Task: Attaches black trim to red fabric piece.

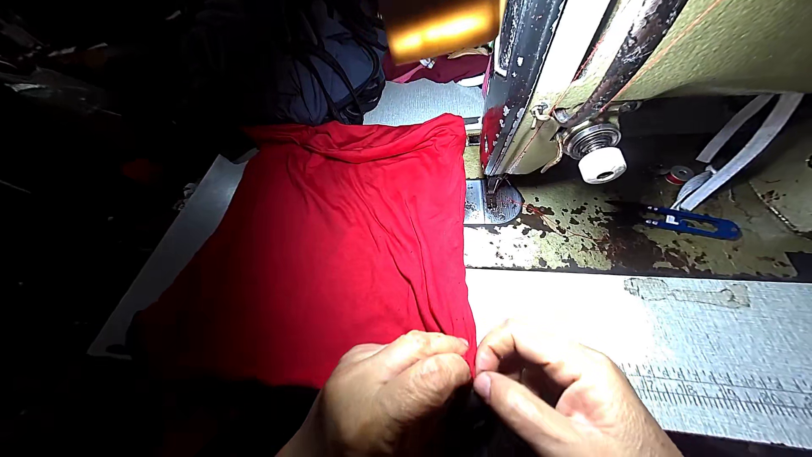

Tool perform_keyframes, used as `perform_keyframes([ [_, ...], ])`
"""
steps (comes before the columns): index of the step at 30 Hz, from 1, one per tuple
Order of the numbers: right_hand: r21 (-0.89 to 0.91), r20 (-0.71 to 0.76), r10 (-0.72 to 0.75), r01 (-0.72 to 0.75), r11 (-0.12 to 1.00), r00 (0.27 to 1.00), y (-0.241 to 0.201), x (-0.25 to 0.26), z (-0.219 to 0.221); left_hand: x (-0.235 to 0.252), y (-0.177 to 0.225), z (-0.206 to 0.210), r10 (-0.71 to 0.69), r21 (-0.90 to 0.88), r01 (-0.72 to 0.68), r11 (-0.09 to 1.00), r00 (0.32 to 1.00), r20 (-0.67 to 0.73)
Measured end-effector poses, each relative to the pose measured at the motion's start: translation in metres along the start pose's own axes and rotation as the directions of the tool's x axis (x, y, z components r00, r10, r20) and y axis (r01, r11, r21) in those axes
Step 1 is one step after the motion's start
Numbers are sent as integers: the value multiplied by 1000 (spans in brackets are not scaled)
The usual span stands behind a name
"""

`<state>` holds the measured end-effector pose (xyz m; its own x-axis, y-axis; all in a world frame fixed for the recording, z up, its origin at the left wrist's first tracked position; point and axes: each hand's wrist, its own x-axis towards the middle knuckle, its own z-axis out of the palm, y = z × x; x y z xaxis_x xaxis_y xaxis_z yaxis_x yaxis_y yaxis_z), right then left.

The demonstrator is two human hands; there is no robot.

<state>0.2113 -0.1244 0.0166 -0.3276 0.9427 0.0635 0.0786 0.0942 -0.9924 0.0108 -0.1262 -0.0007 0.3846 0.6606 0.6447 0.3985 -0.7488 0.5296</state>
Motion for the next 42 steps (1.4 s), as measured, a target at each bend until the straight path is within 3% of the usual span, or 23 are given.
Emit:
perform_keyframes([
  [5, 95, -63, -3, 9, 995, 998, 4, 5, -4, -3, 0, -2, 19, 102, -22, 995, 999, 26],
  [10, -150, 18, -40, 42, 988, 999, -4, -2, 0, -1, 3, 0, 4, 84, -5, 996, 1000, 15],
  [14, -313, -69, -96, 70, 947, 993, -1, -4, 7, 1, 3, 3, 17, 122, -17, 992, 1000, 0],
  [18, -147, -93, -74, 60, 987, 993, 6, -1, -3, 0, 1, -2, 7, 157, -7, 988, 1000, -2],
  [20, -148, 0, -142, 141, 979, 990, 5, 0, -11, 0, 1, -4, -5, 149, 6, 989, 1000, -7],
  [23, -392, 165, -225, 273, 879, 960, -3, -3, -8, 4, 5, -2, 2, 125, -2, 992, 1000, -5],
  [25, -521, 91, -291, 295, 801, 952, 1, -5, 3, 6, 8, 2, 11, 130, -11, 991, 1000, -4],
  [28, -394, -111, -271, 208, 895, 956, 7, -4, 6, 9, 9, 0, -15, 207, 18, 978, 1000, -15],
  [33, -127, -114, -189, 174, 977, 975, 6, -5, -3, 9, 9, -2, -45, 219, 49, 974, 999, -23],
  [39, -95, -87, -222, 213, 972, 971, 7, -7, -2, 10, 27, 4, -224, 120, 231, 966, 972, -64],
  [42, -174, -118, -279, 256, 951, 953, 8, -8, -1, 12, 42, 10, -334, 38, 338, 940, 939, -83],
])
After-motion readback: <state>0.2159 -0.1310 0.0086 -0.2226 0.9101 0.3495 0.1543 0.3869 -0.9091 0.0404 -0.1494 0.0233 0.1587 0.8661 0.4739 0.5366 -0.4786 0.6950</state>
